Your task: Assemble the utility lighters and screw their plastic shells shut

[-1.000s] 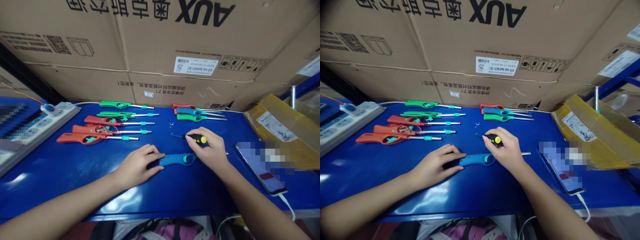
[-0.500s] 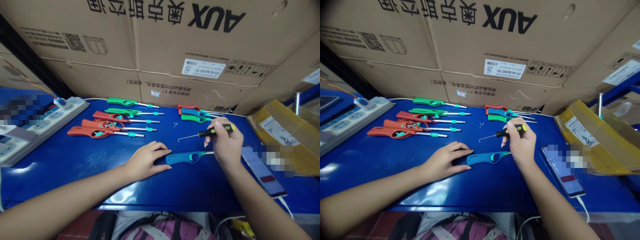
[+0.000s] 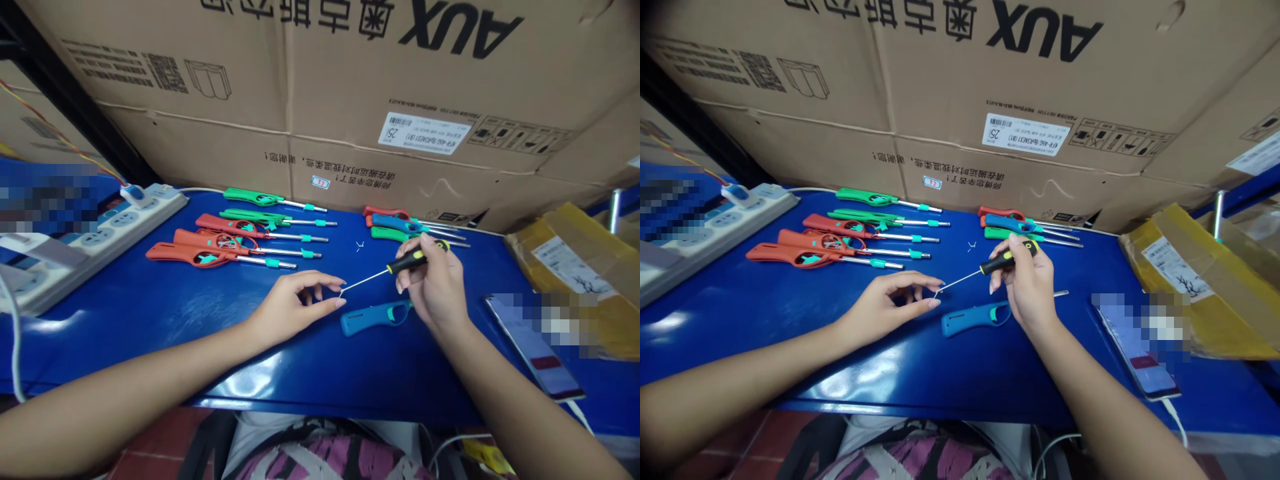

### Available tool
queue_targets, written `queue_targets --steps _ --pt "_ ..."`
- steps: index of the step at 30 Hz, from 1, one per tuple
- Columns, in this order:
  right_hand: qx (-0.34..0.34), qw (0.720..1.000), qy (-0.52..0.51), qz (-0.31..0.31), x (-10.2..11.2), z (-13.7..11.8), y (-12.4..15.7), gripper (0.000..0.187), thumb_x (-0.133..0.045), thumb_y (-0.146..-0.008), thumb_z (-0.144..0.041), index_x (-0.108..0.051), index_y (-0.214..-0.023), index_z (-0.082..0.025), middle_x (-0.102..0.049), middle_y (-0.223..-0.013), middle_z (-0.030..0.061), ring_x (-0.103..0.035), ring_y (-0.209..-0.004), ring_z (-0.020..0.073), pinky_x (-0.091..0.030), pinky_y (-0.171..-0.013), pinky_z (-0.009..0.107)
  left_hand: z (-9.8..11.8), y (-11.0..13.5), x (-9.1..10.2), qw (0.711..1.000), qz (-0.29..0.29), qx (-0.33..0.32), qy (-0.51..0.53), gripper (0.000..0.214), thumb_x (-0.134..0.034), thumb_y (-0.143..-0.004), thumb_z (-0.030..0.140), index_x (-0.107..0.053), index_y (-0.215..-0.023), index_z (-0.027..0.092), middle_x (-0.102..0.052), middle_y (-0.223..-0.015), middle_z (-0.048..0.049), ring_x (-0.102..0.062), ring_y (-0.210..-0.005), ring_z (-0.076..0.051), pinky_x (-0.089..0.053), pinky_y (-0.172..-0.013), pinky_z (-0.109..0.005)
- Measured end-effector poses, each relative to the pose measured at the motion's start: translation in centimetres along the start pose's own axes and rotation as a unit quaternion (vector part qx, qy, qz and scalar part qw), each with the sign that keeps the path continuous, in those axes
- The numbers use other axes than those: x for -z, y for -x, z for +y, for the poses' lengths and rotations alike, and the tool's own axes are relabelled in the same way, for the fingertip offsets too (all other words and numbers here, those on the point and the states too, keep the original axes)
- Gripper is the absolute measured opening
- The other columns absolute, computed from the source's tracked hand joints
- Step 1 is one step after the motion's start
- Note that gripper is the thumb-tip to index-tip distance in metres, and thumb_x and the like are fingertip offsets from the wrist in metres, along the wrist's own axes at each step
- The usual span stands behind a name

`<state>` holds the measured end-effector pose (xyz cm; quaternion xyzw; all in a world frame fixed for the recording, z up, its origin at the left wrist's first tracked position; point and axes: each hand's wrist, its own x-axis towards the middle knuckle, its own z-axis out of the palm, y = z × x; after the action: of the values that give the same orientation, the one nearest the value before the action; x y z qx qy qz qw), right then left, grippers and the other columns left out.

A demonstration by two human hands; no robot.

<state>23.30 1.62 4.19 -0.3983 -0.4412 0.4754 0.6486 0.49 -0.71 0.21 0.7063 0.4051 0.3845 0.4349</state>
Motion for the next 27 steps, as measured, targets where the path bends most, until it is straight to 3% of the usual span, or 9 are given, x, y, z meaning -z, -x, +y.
queue_targets --steps 10,27 --pt "-0.043 0.999 -0.014 0.006 0.25 0.37 0.3 0.033 -0.08 -0.078 -0.046 -0.065 -0.07 -0.017 -0.066 -0.068 -0.0012 -0.052 -0.035 0.0076 -0.045 -0.03 0.022 0.55 0.1 -0.15 1.0 -0.014 0.011 -0.003 0.014 -0.074 -0.089 0.029 -0.082 -0.093 0.018 -0.076 -0.086 -0.0041 -0.061 -0.068 -0.011 -0.046 -0.062 -0.023" --pt "-0.031 0.999 0.005 -0.004 0.41 0.35 0.44 0.026 -0.07 -0.086 -0.038 -0.064 -0.07 -0.018 -0.065 -0.068 -0.0018 -0.049 -0.034 0.0064 -0.041 -0.029 0.021 0.58 0.12 -0.03 0.999 -0.018 -0.03 -0.012 0.012 -0.075 -0.088 0.026 -0.081 -0.093 0.016 -0.075 -0.082 -0.004 -0.06 -0.066 -0.011 -0.048 -0.061 -0.023"
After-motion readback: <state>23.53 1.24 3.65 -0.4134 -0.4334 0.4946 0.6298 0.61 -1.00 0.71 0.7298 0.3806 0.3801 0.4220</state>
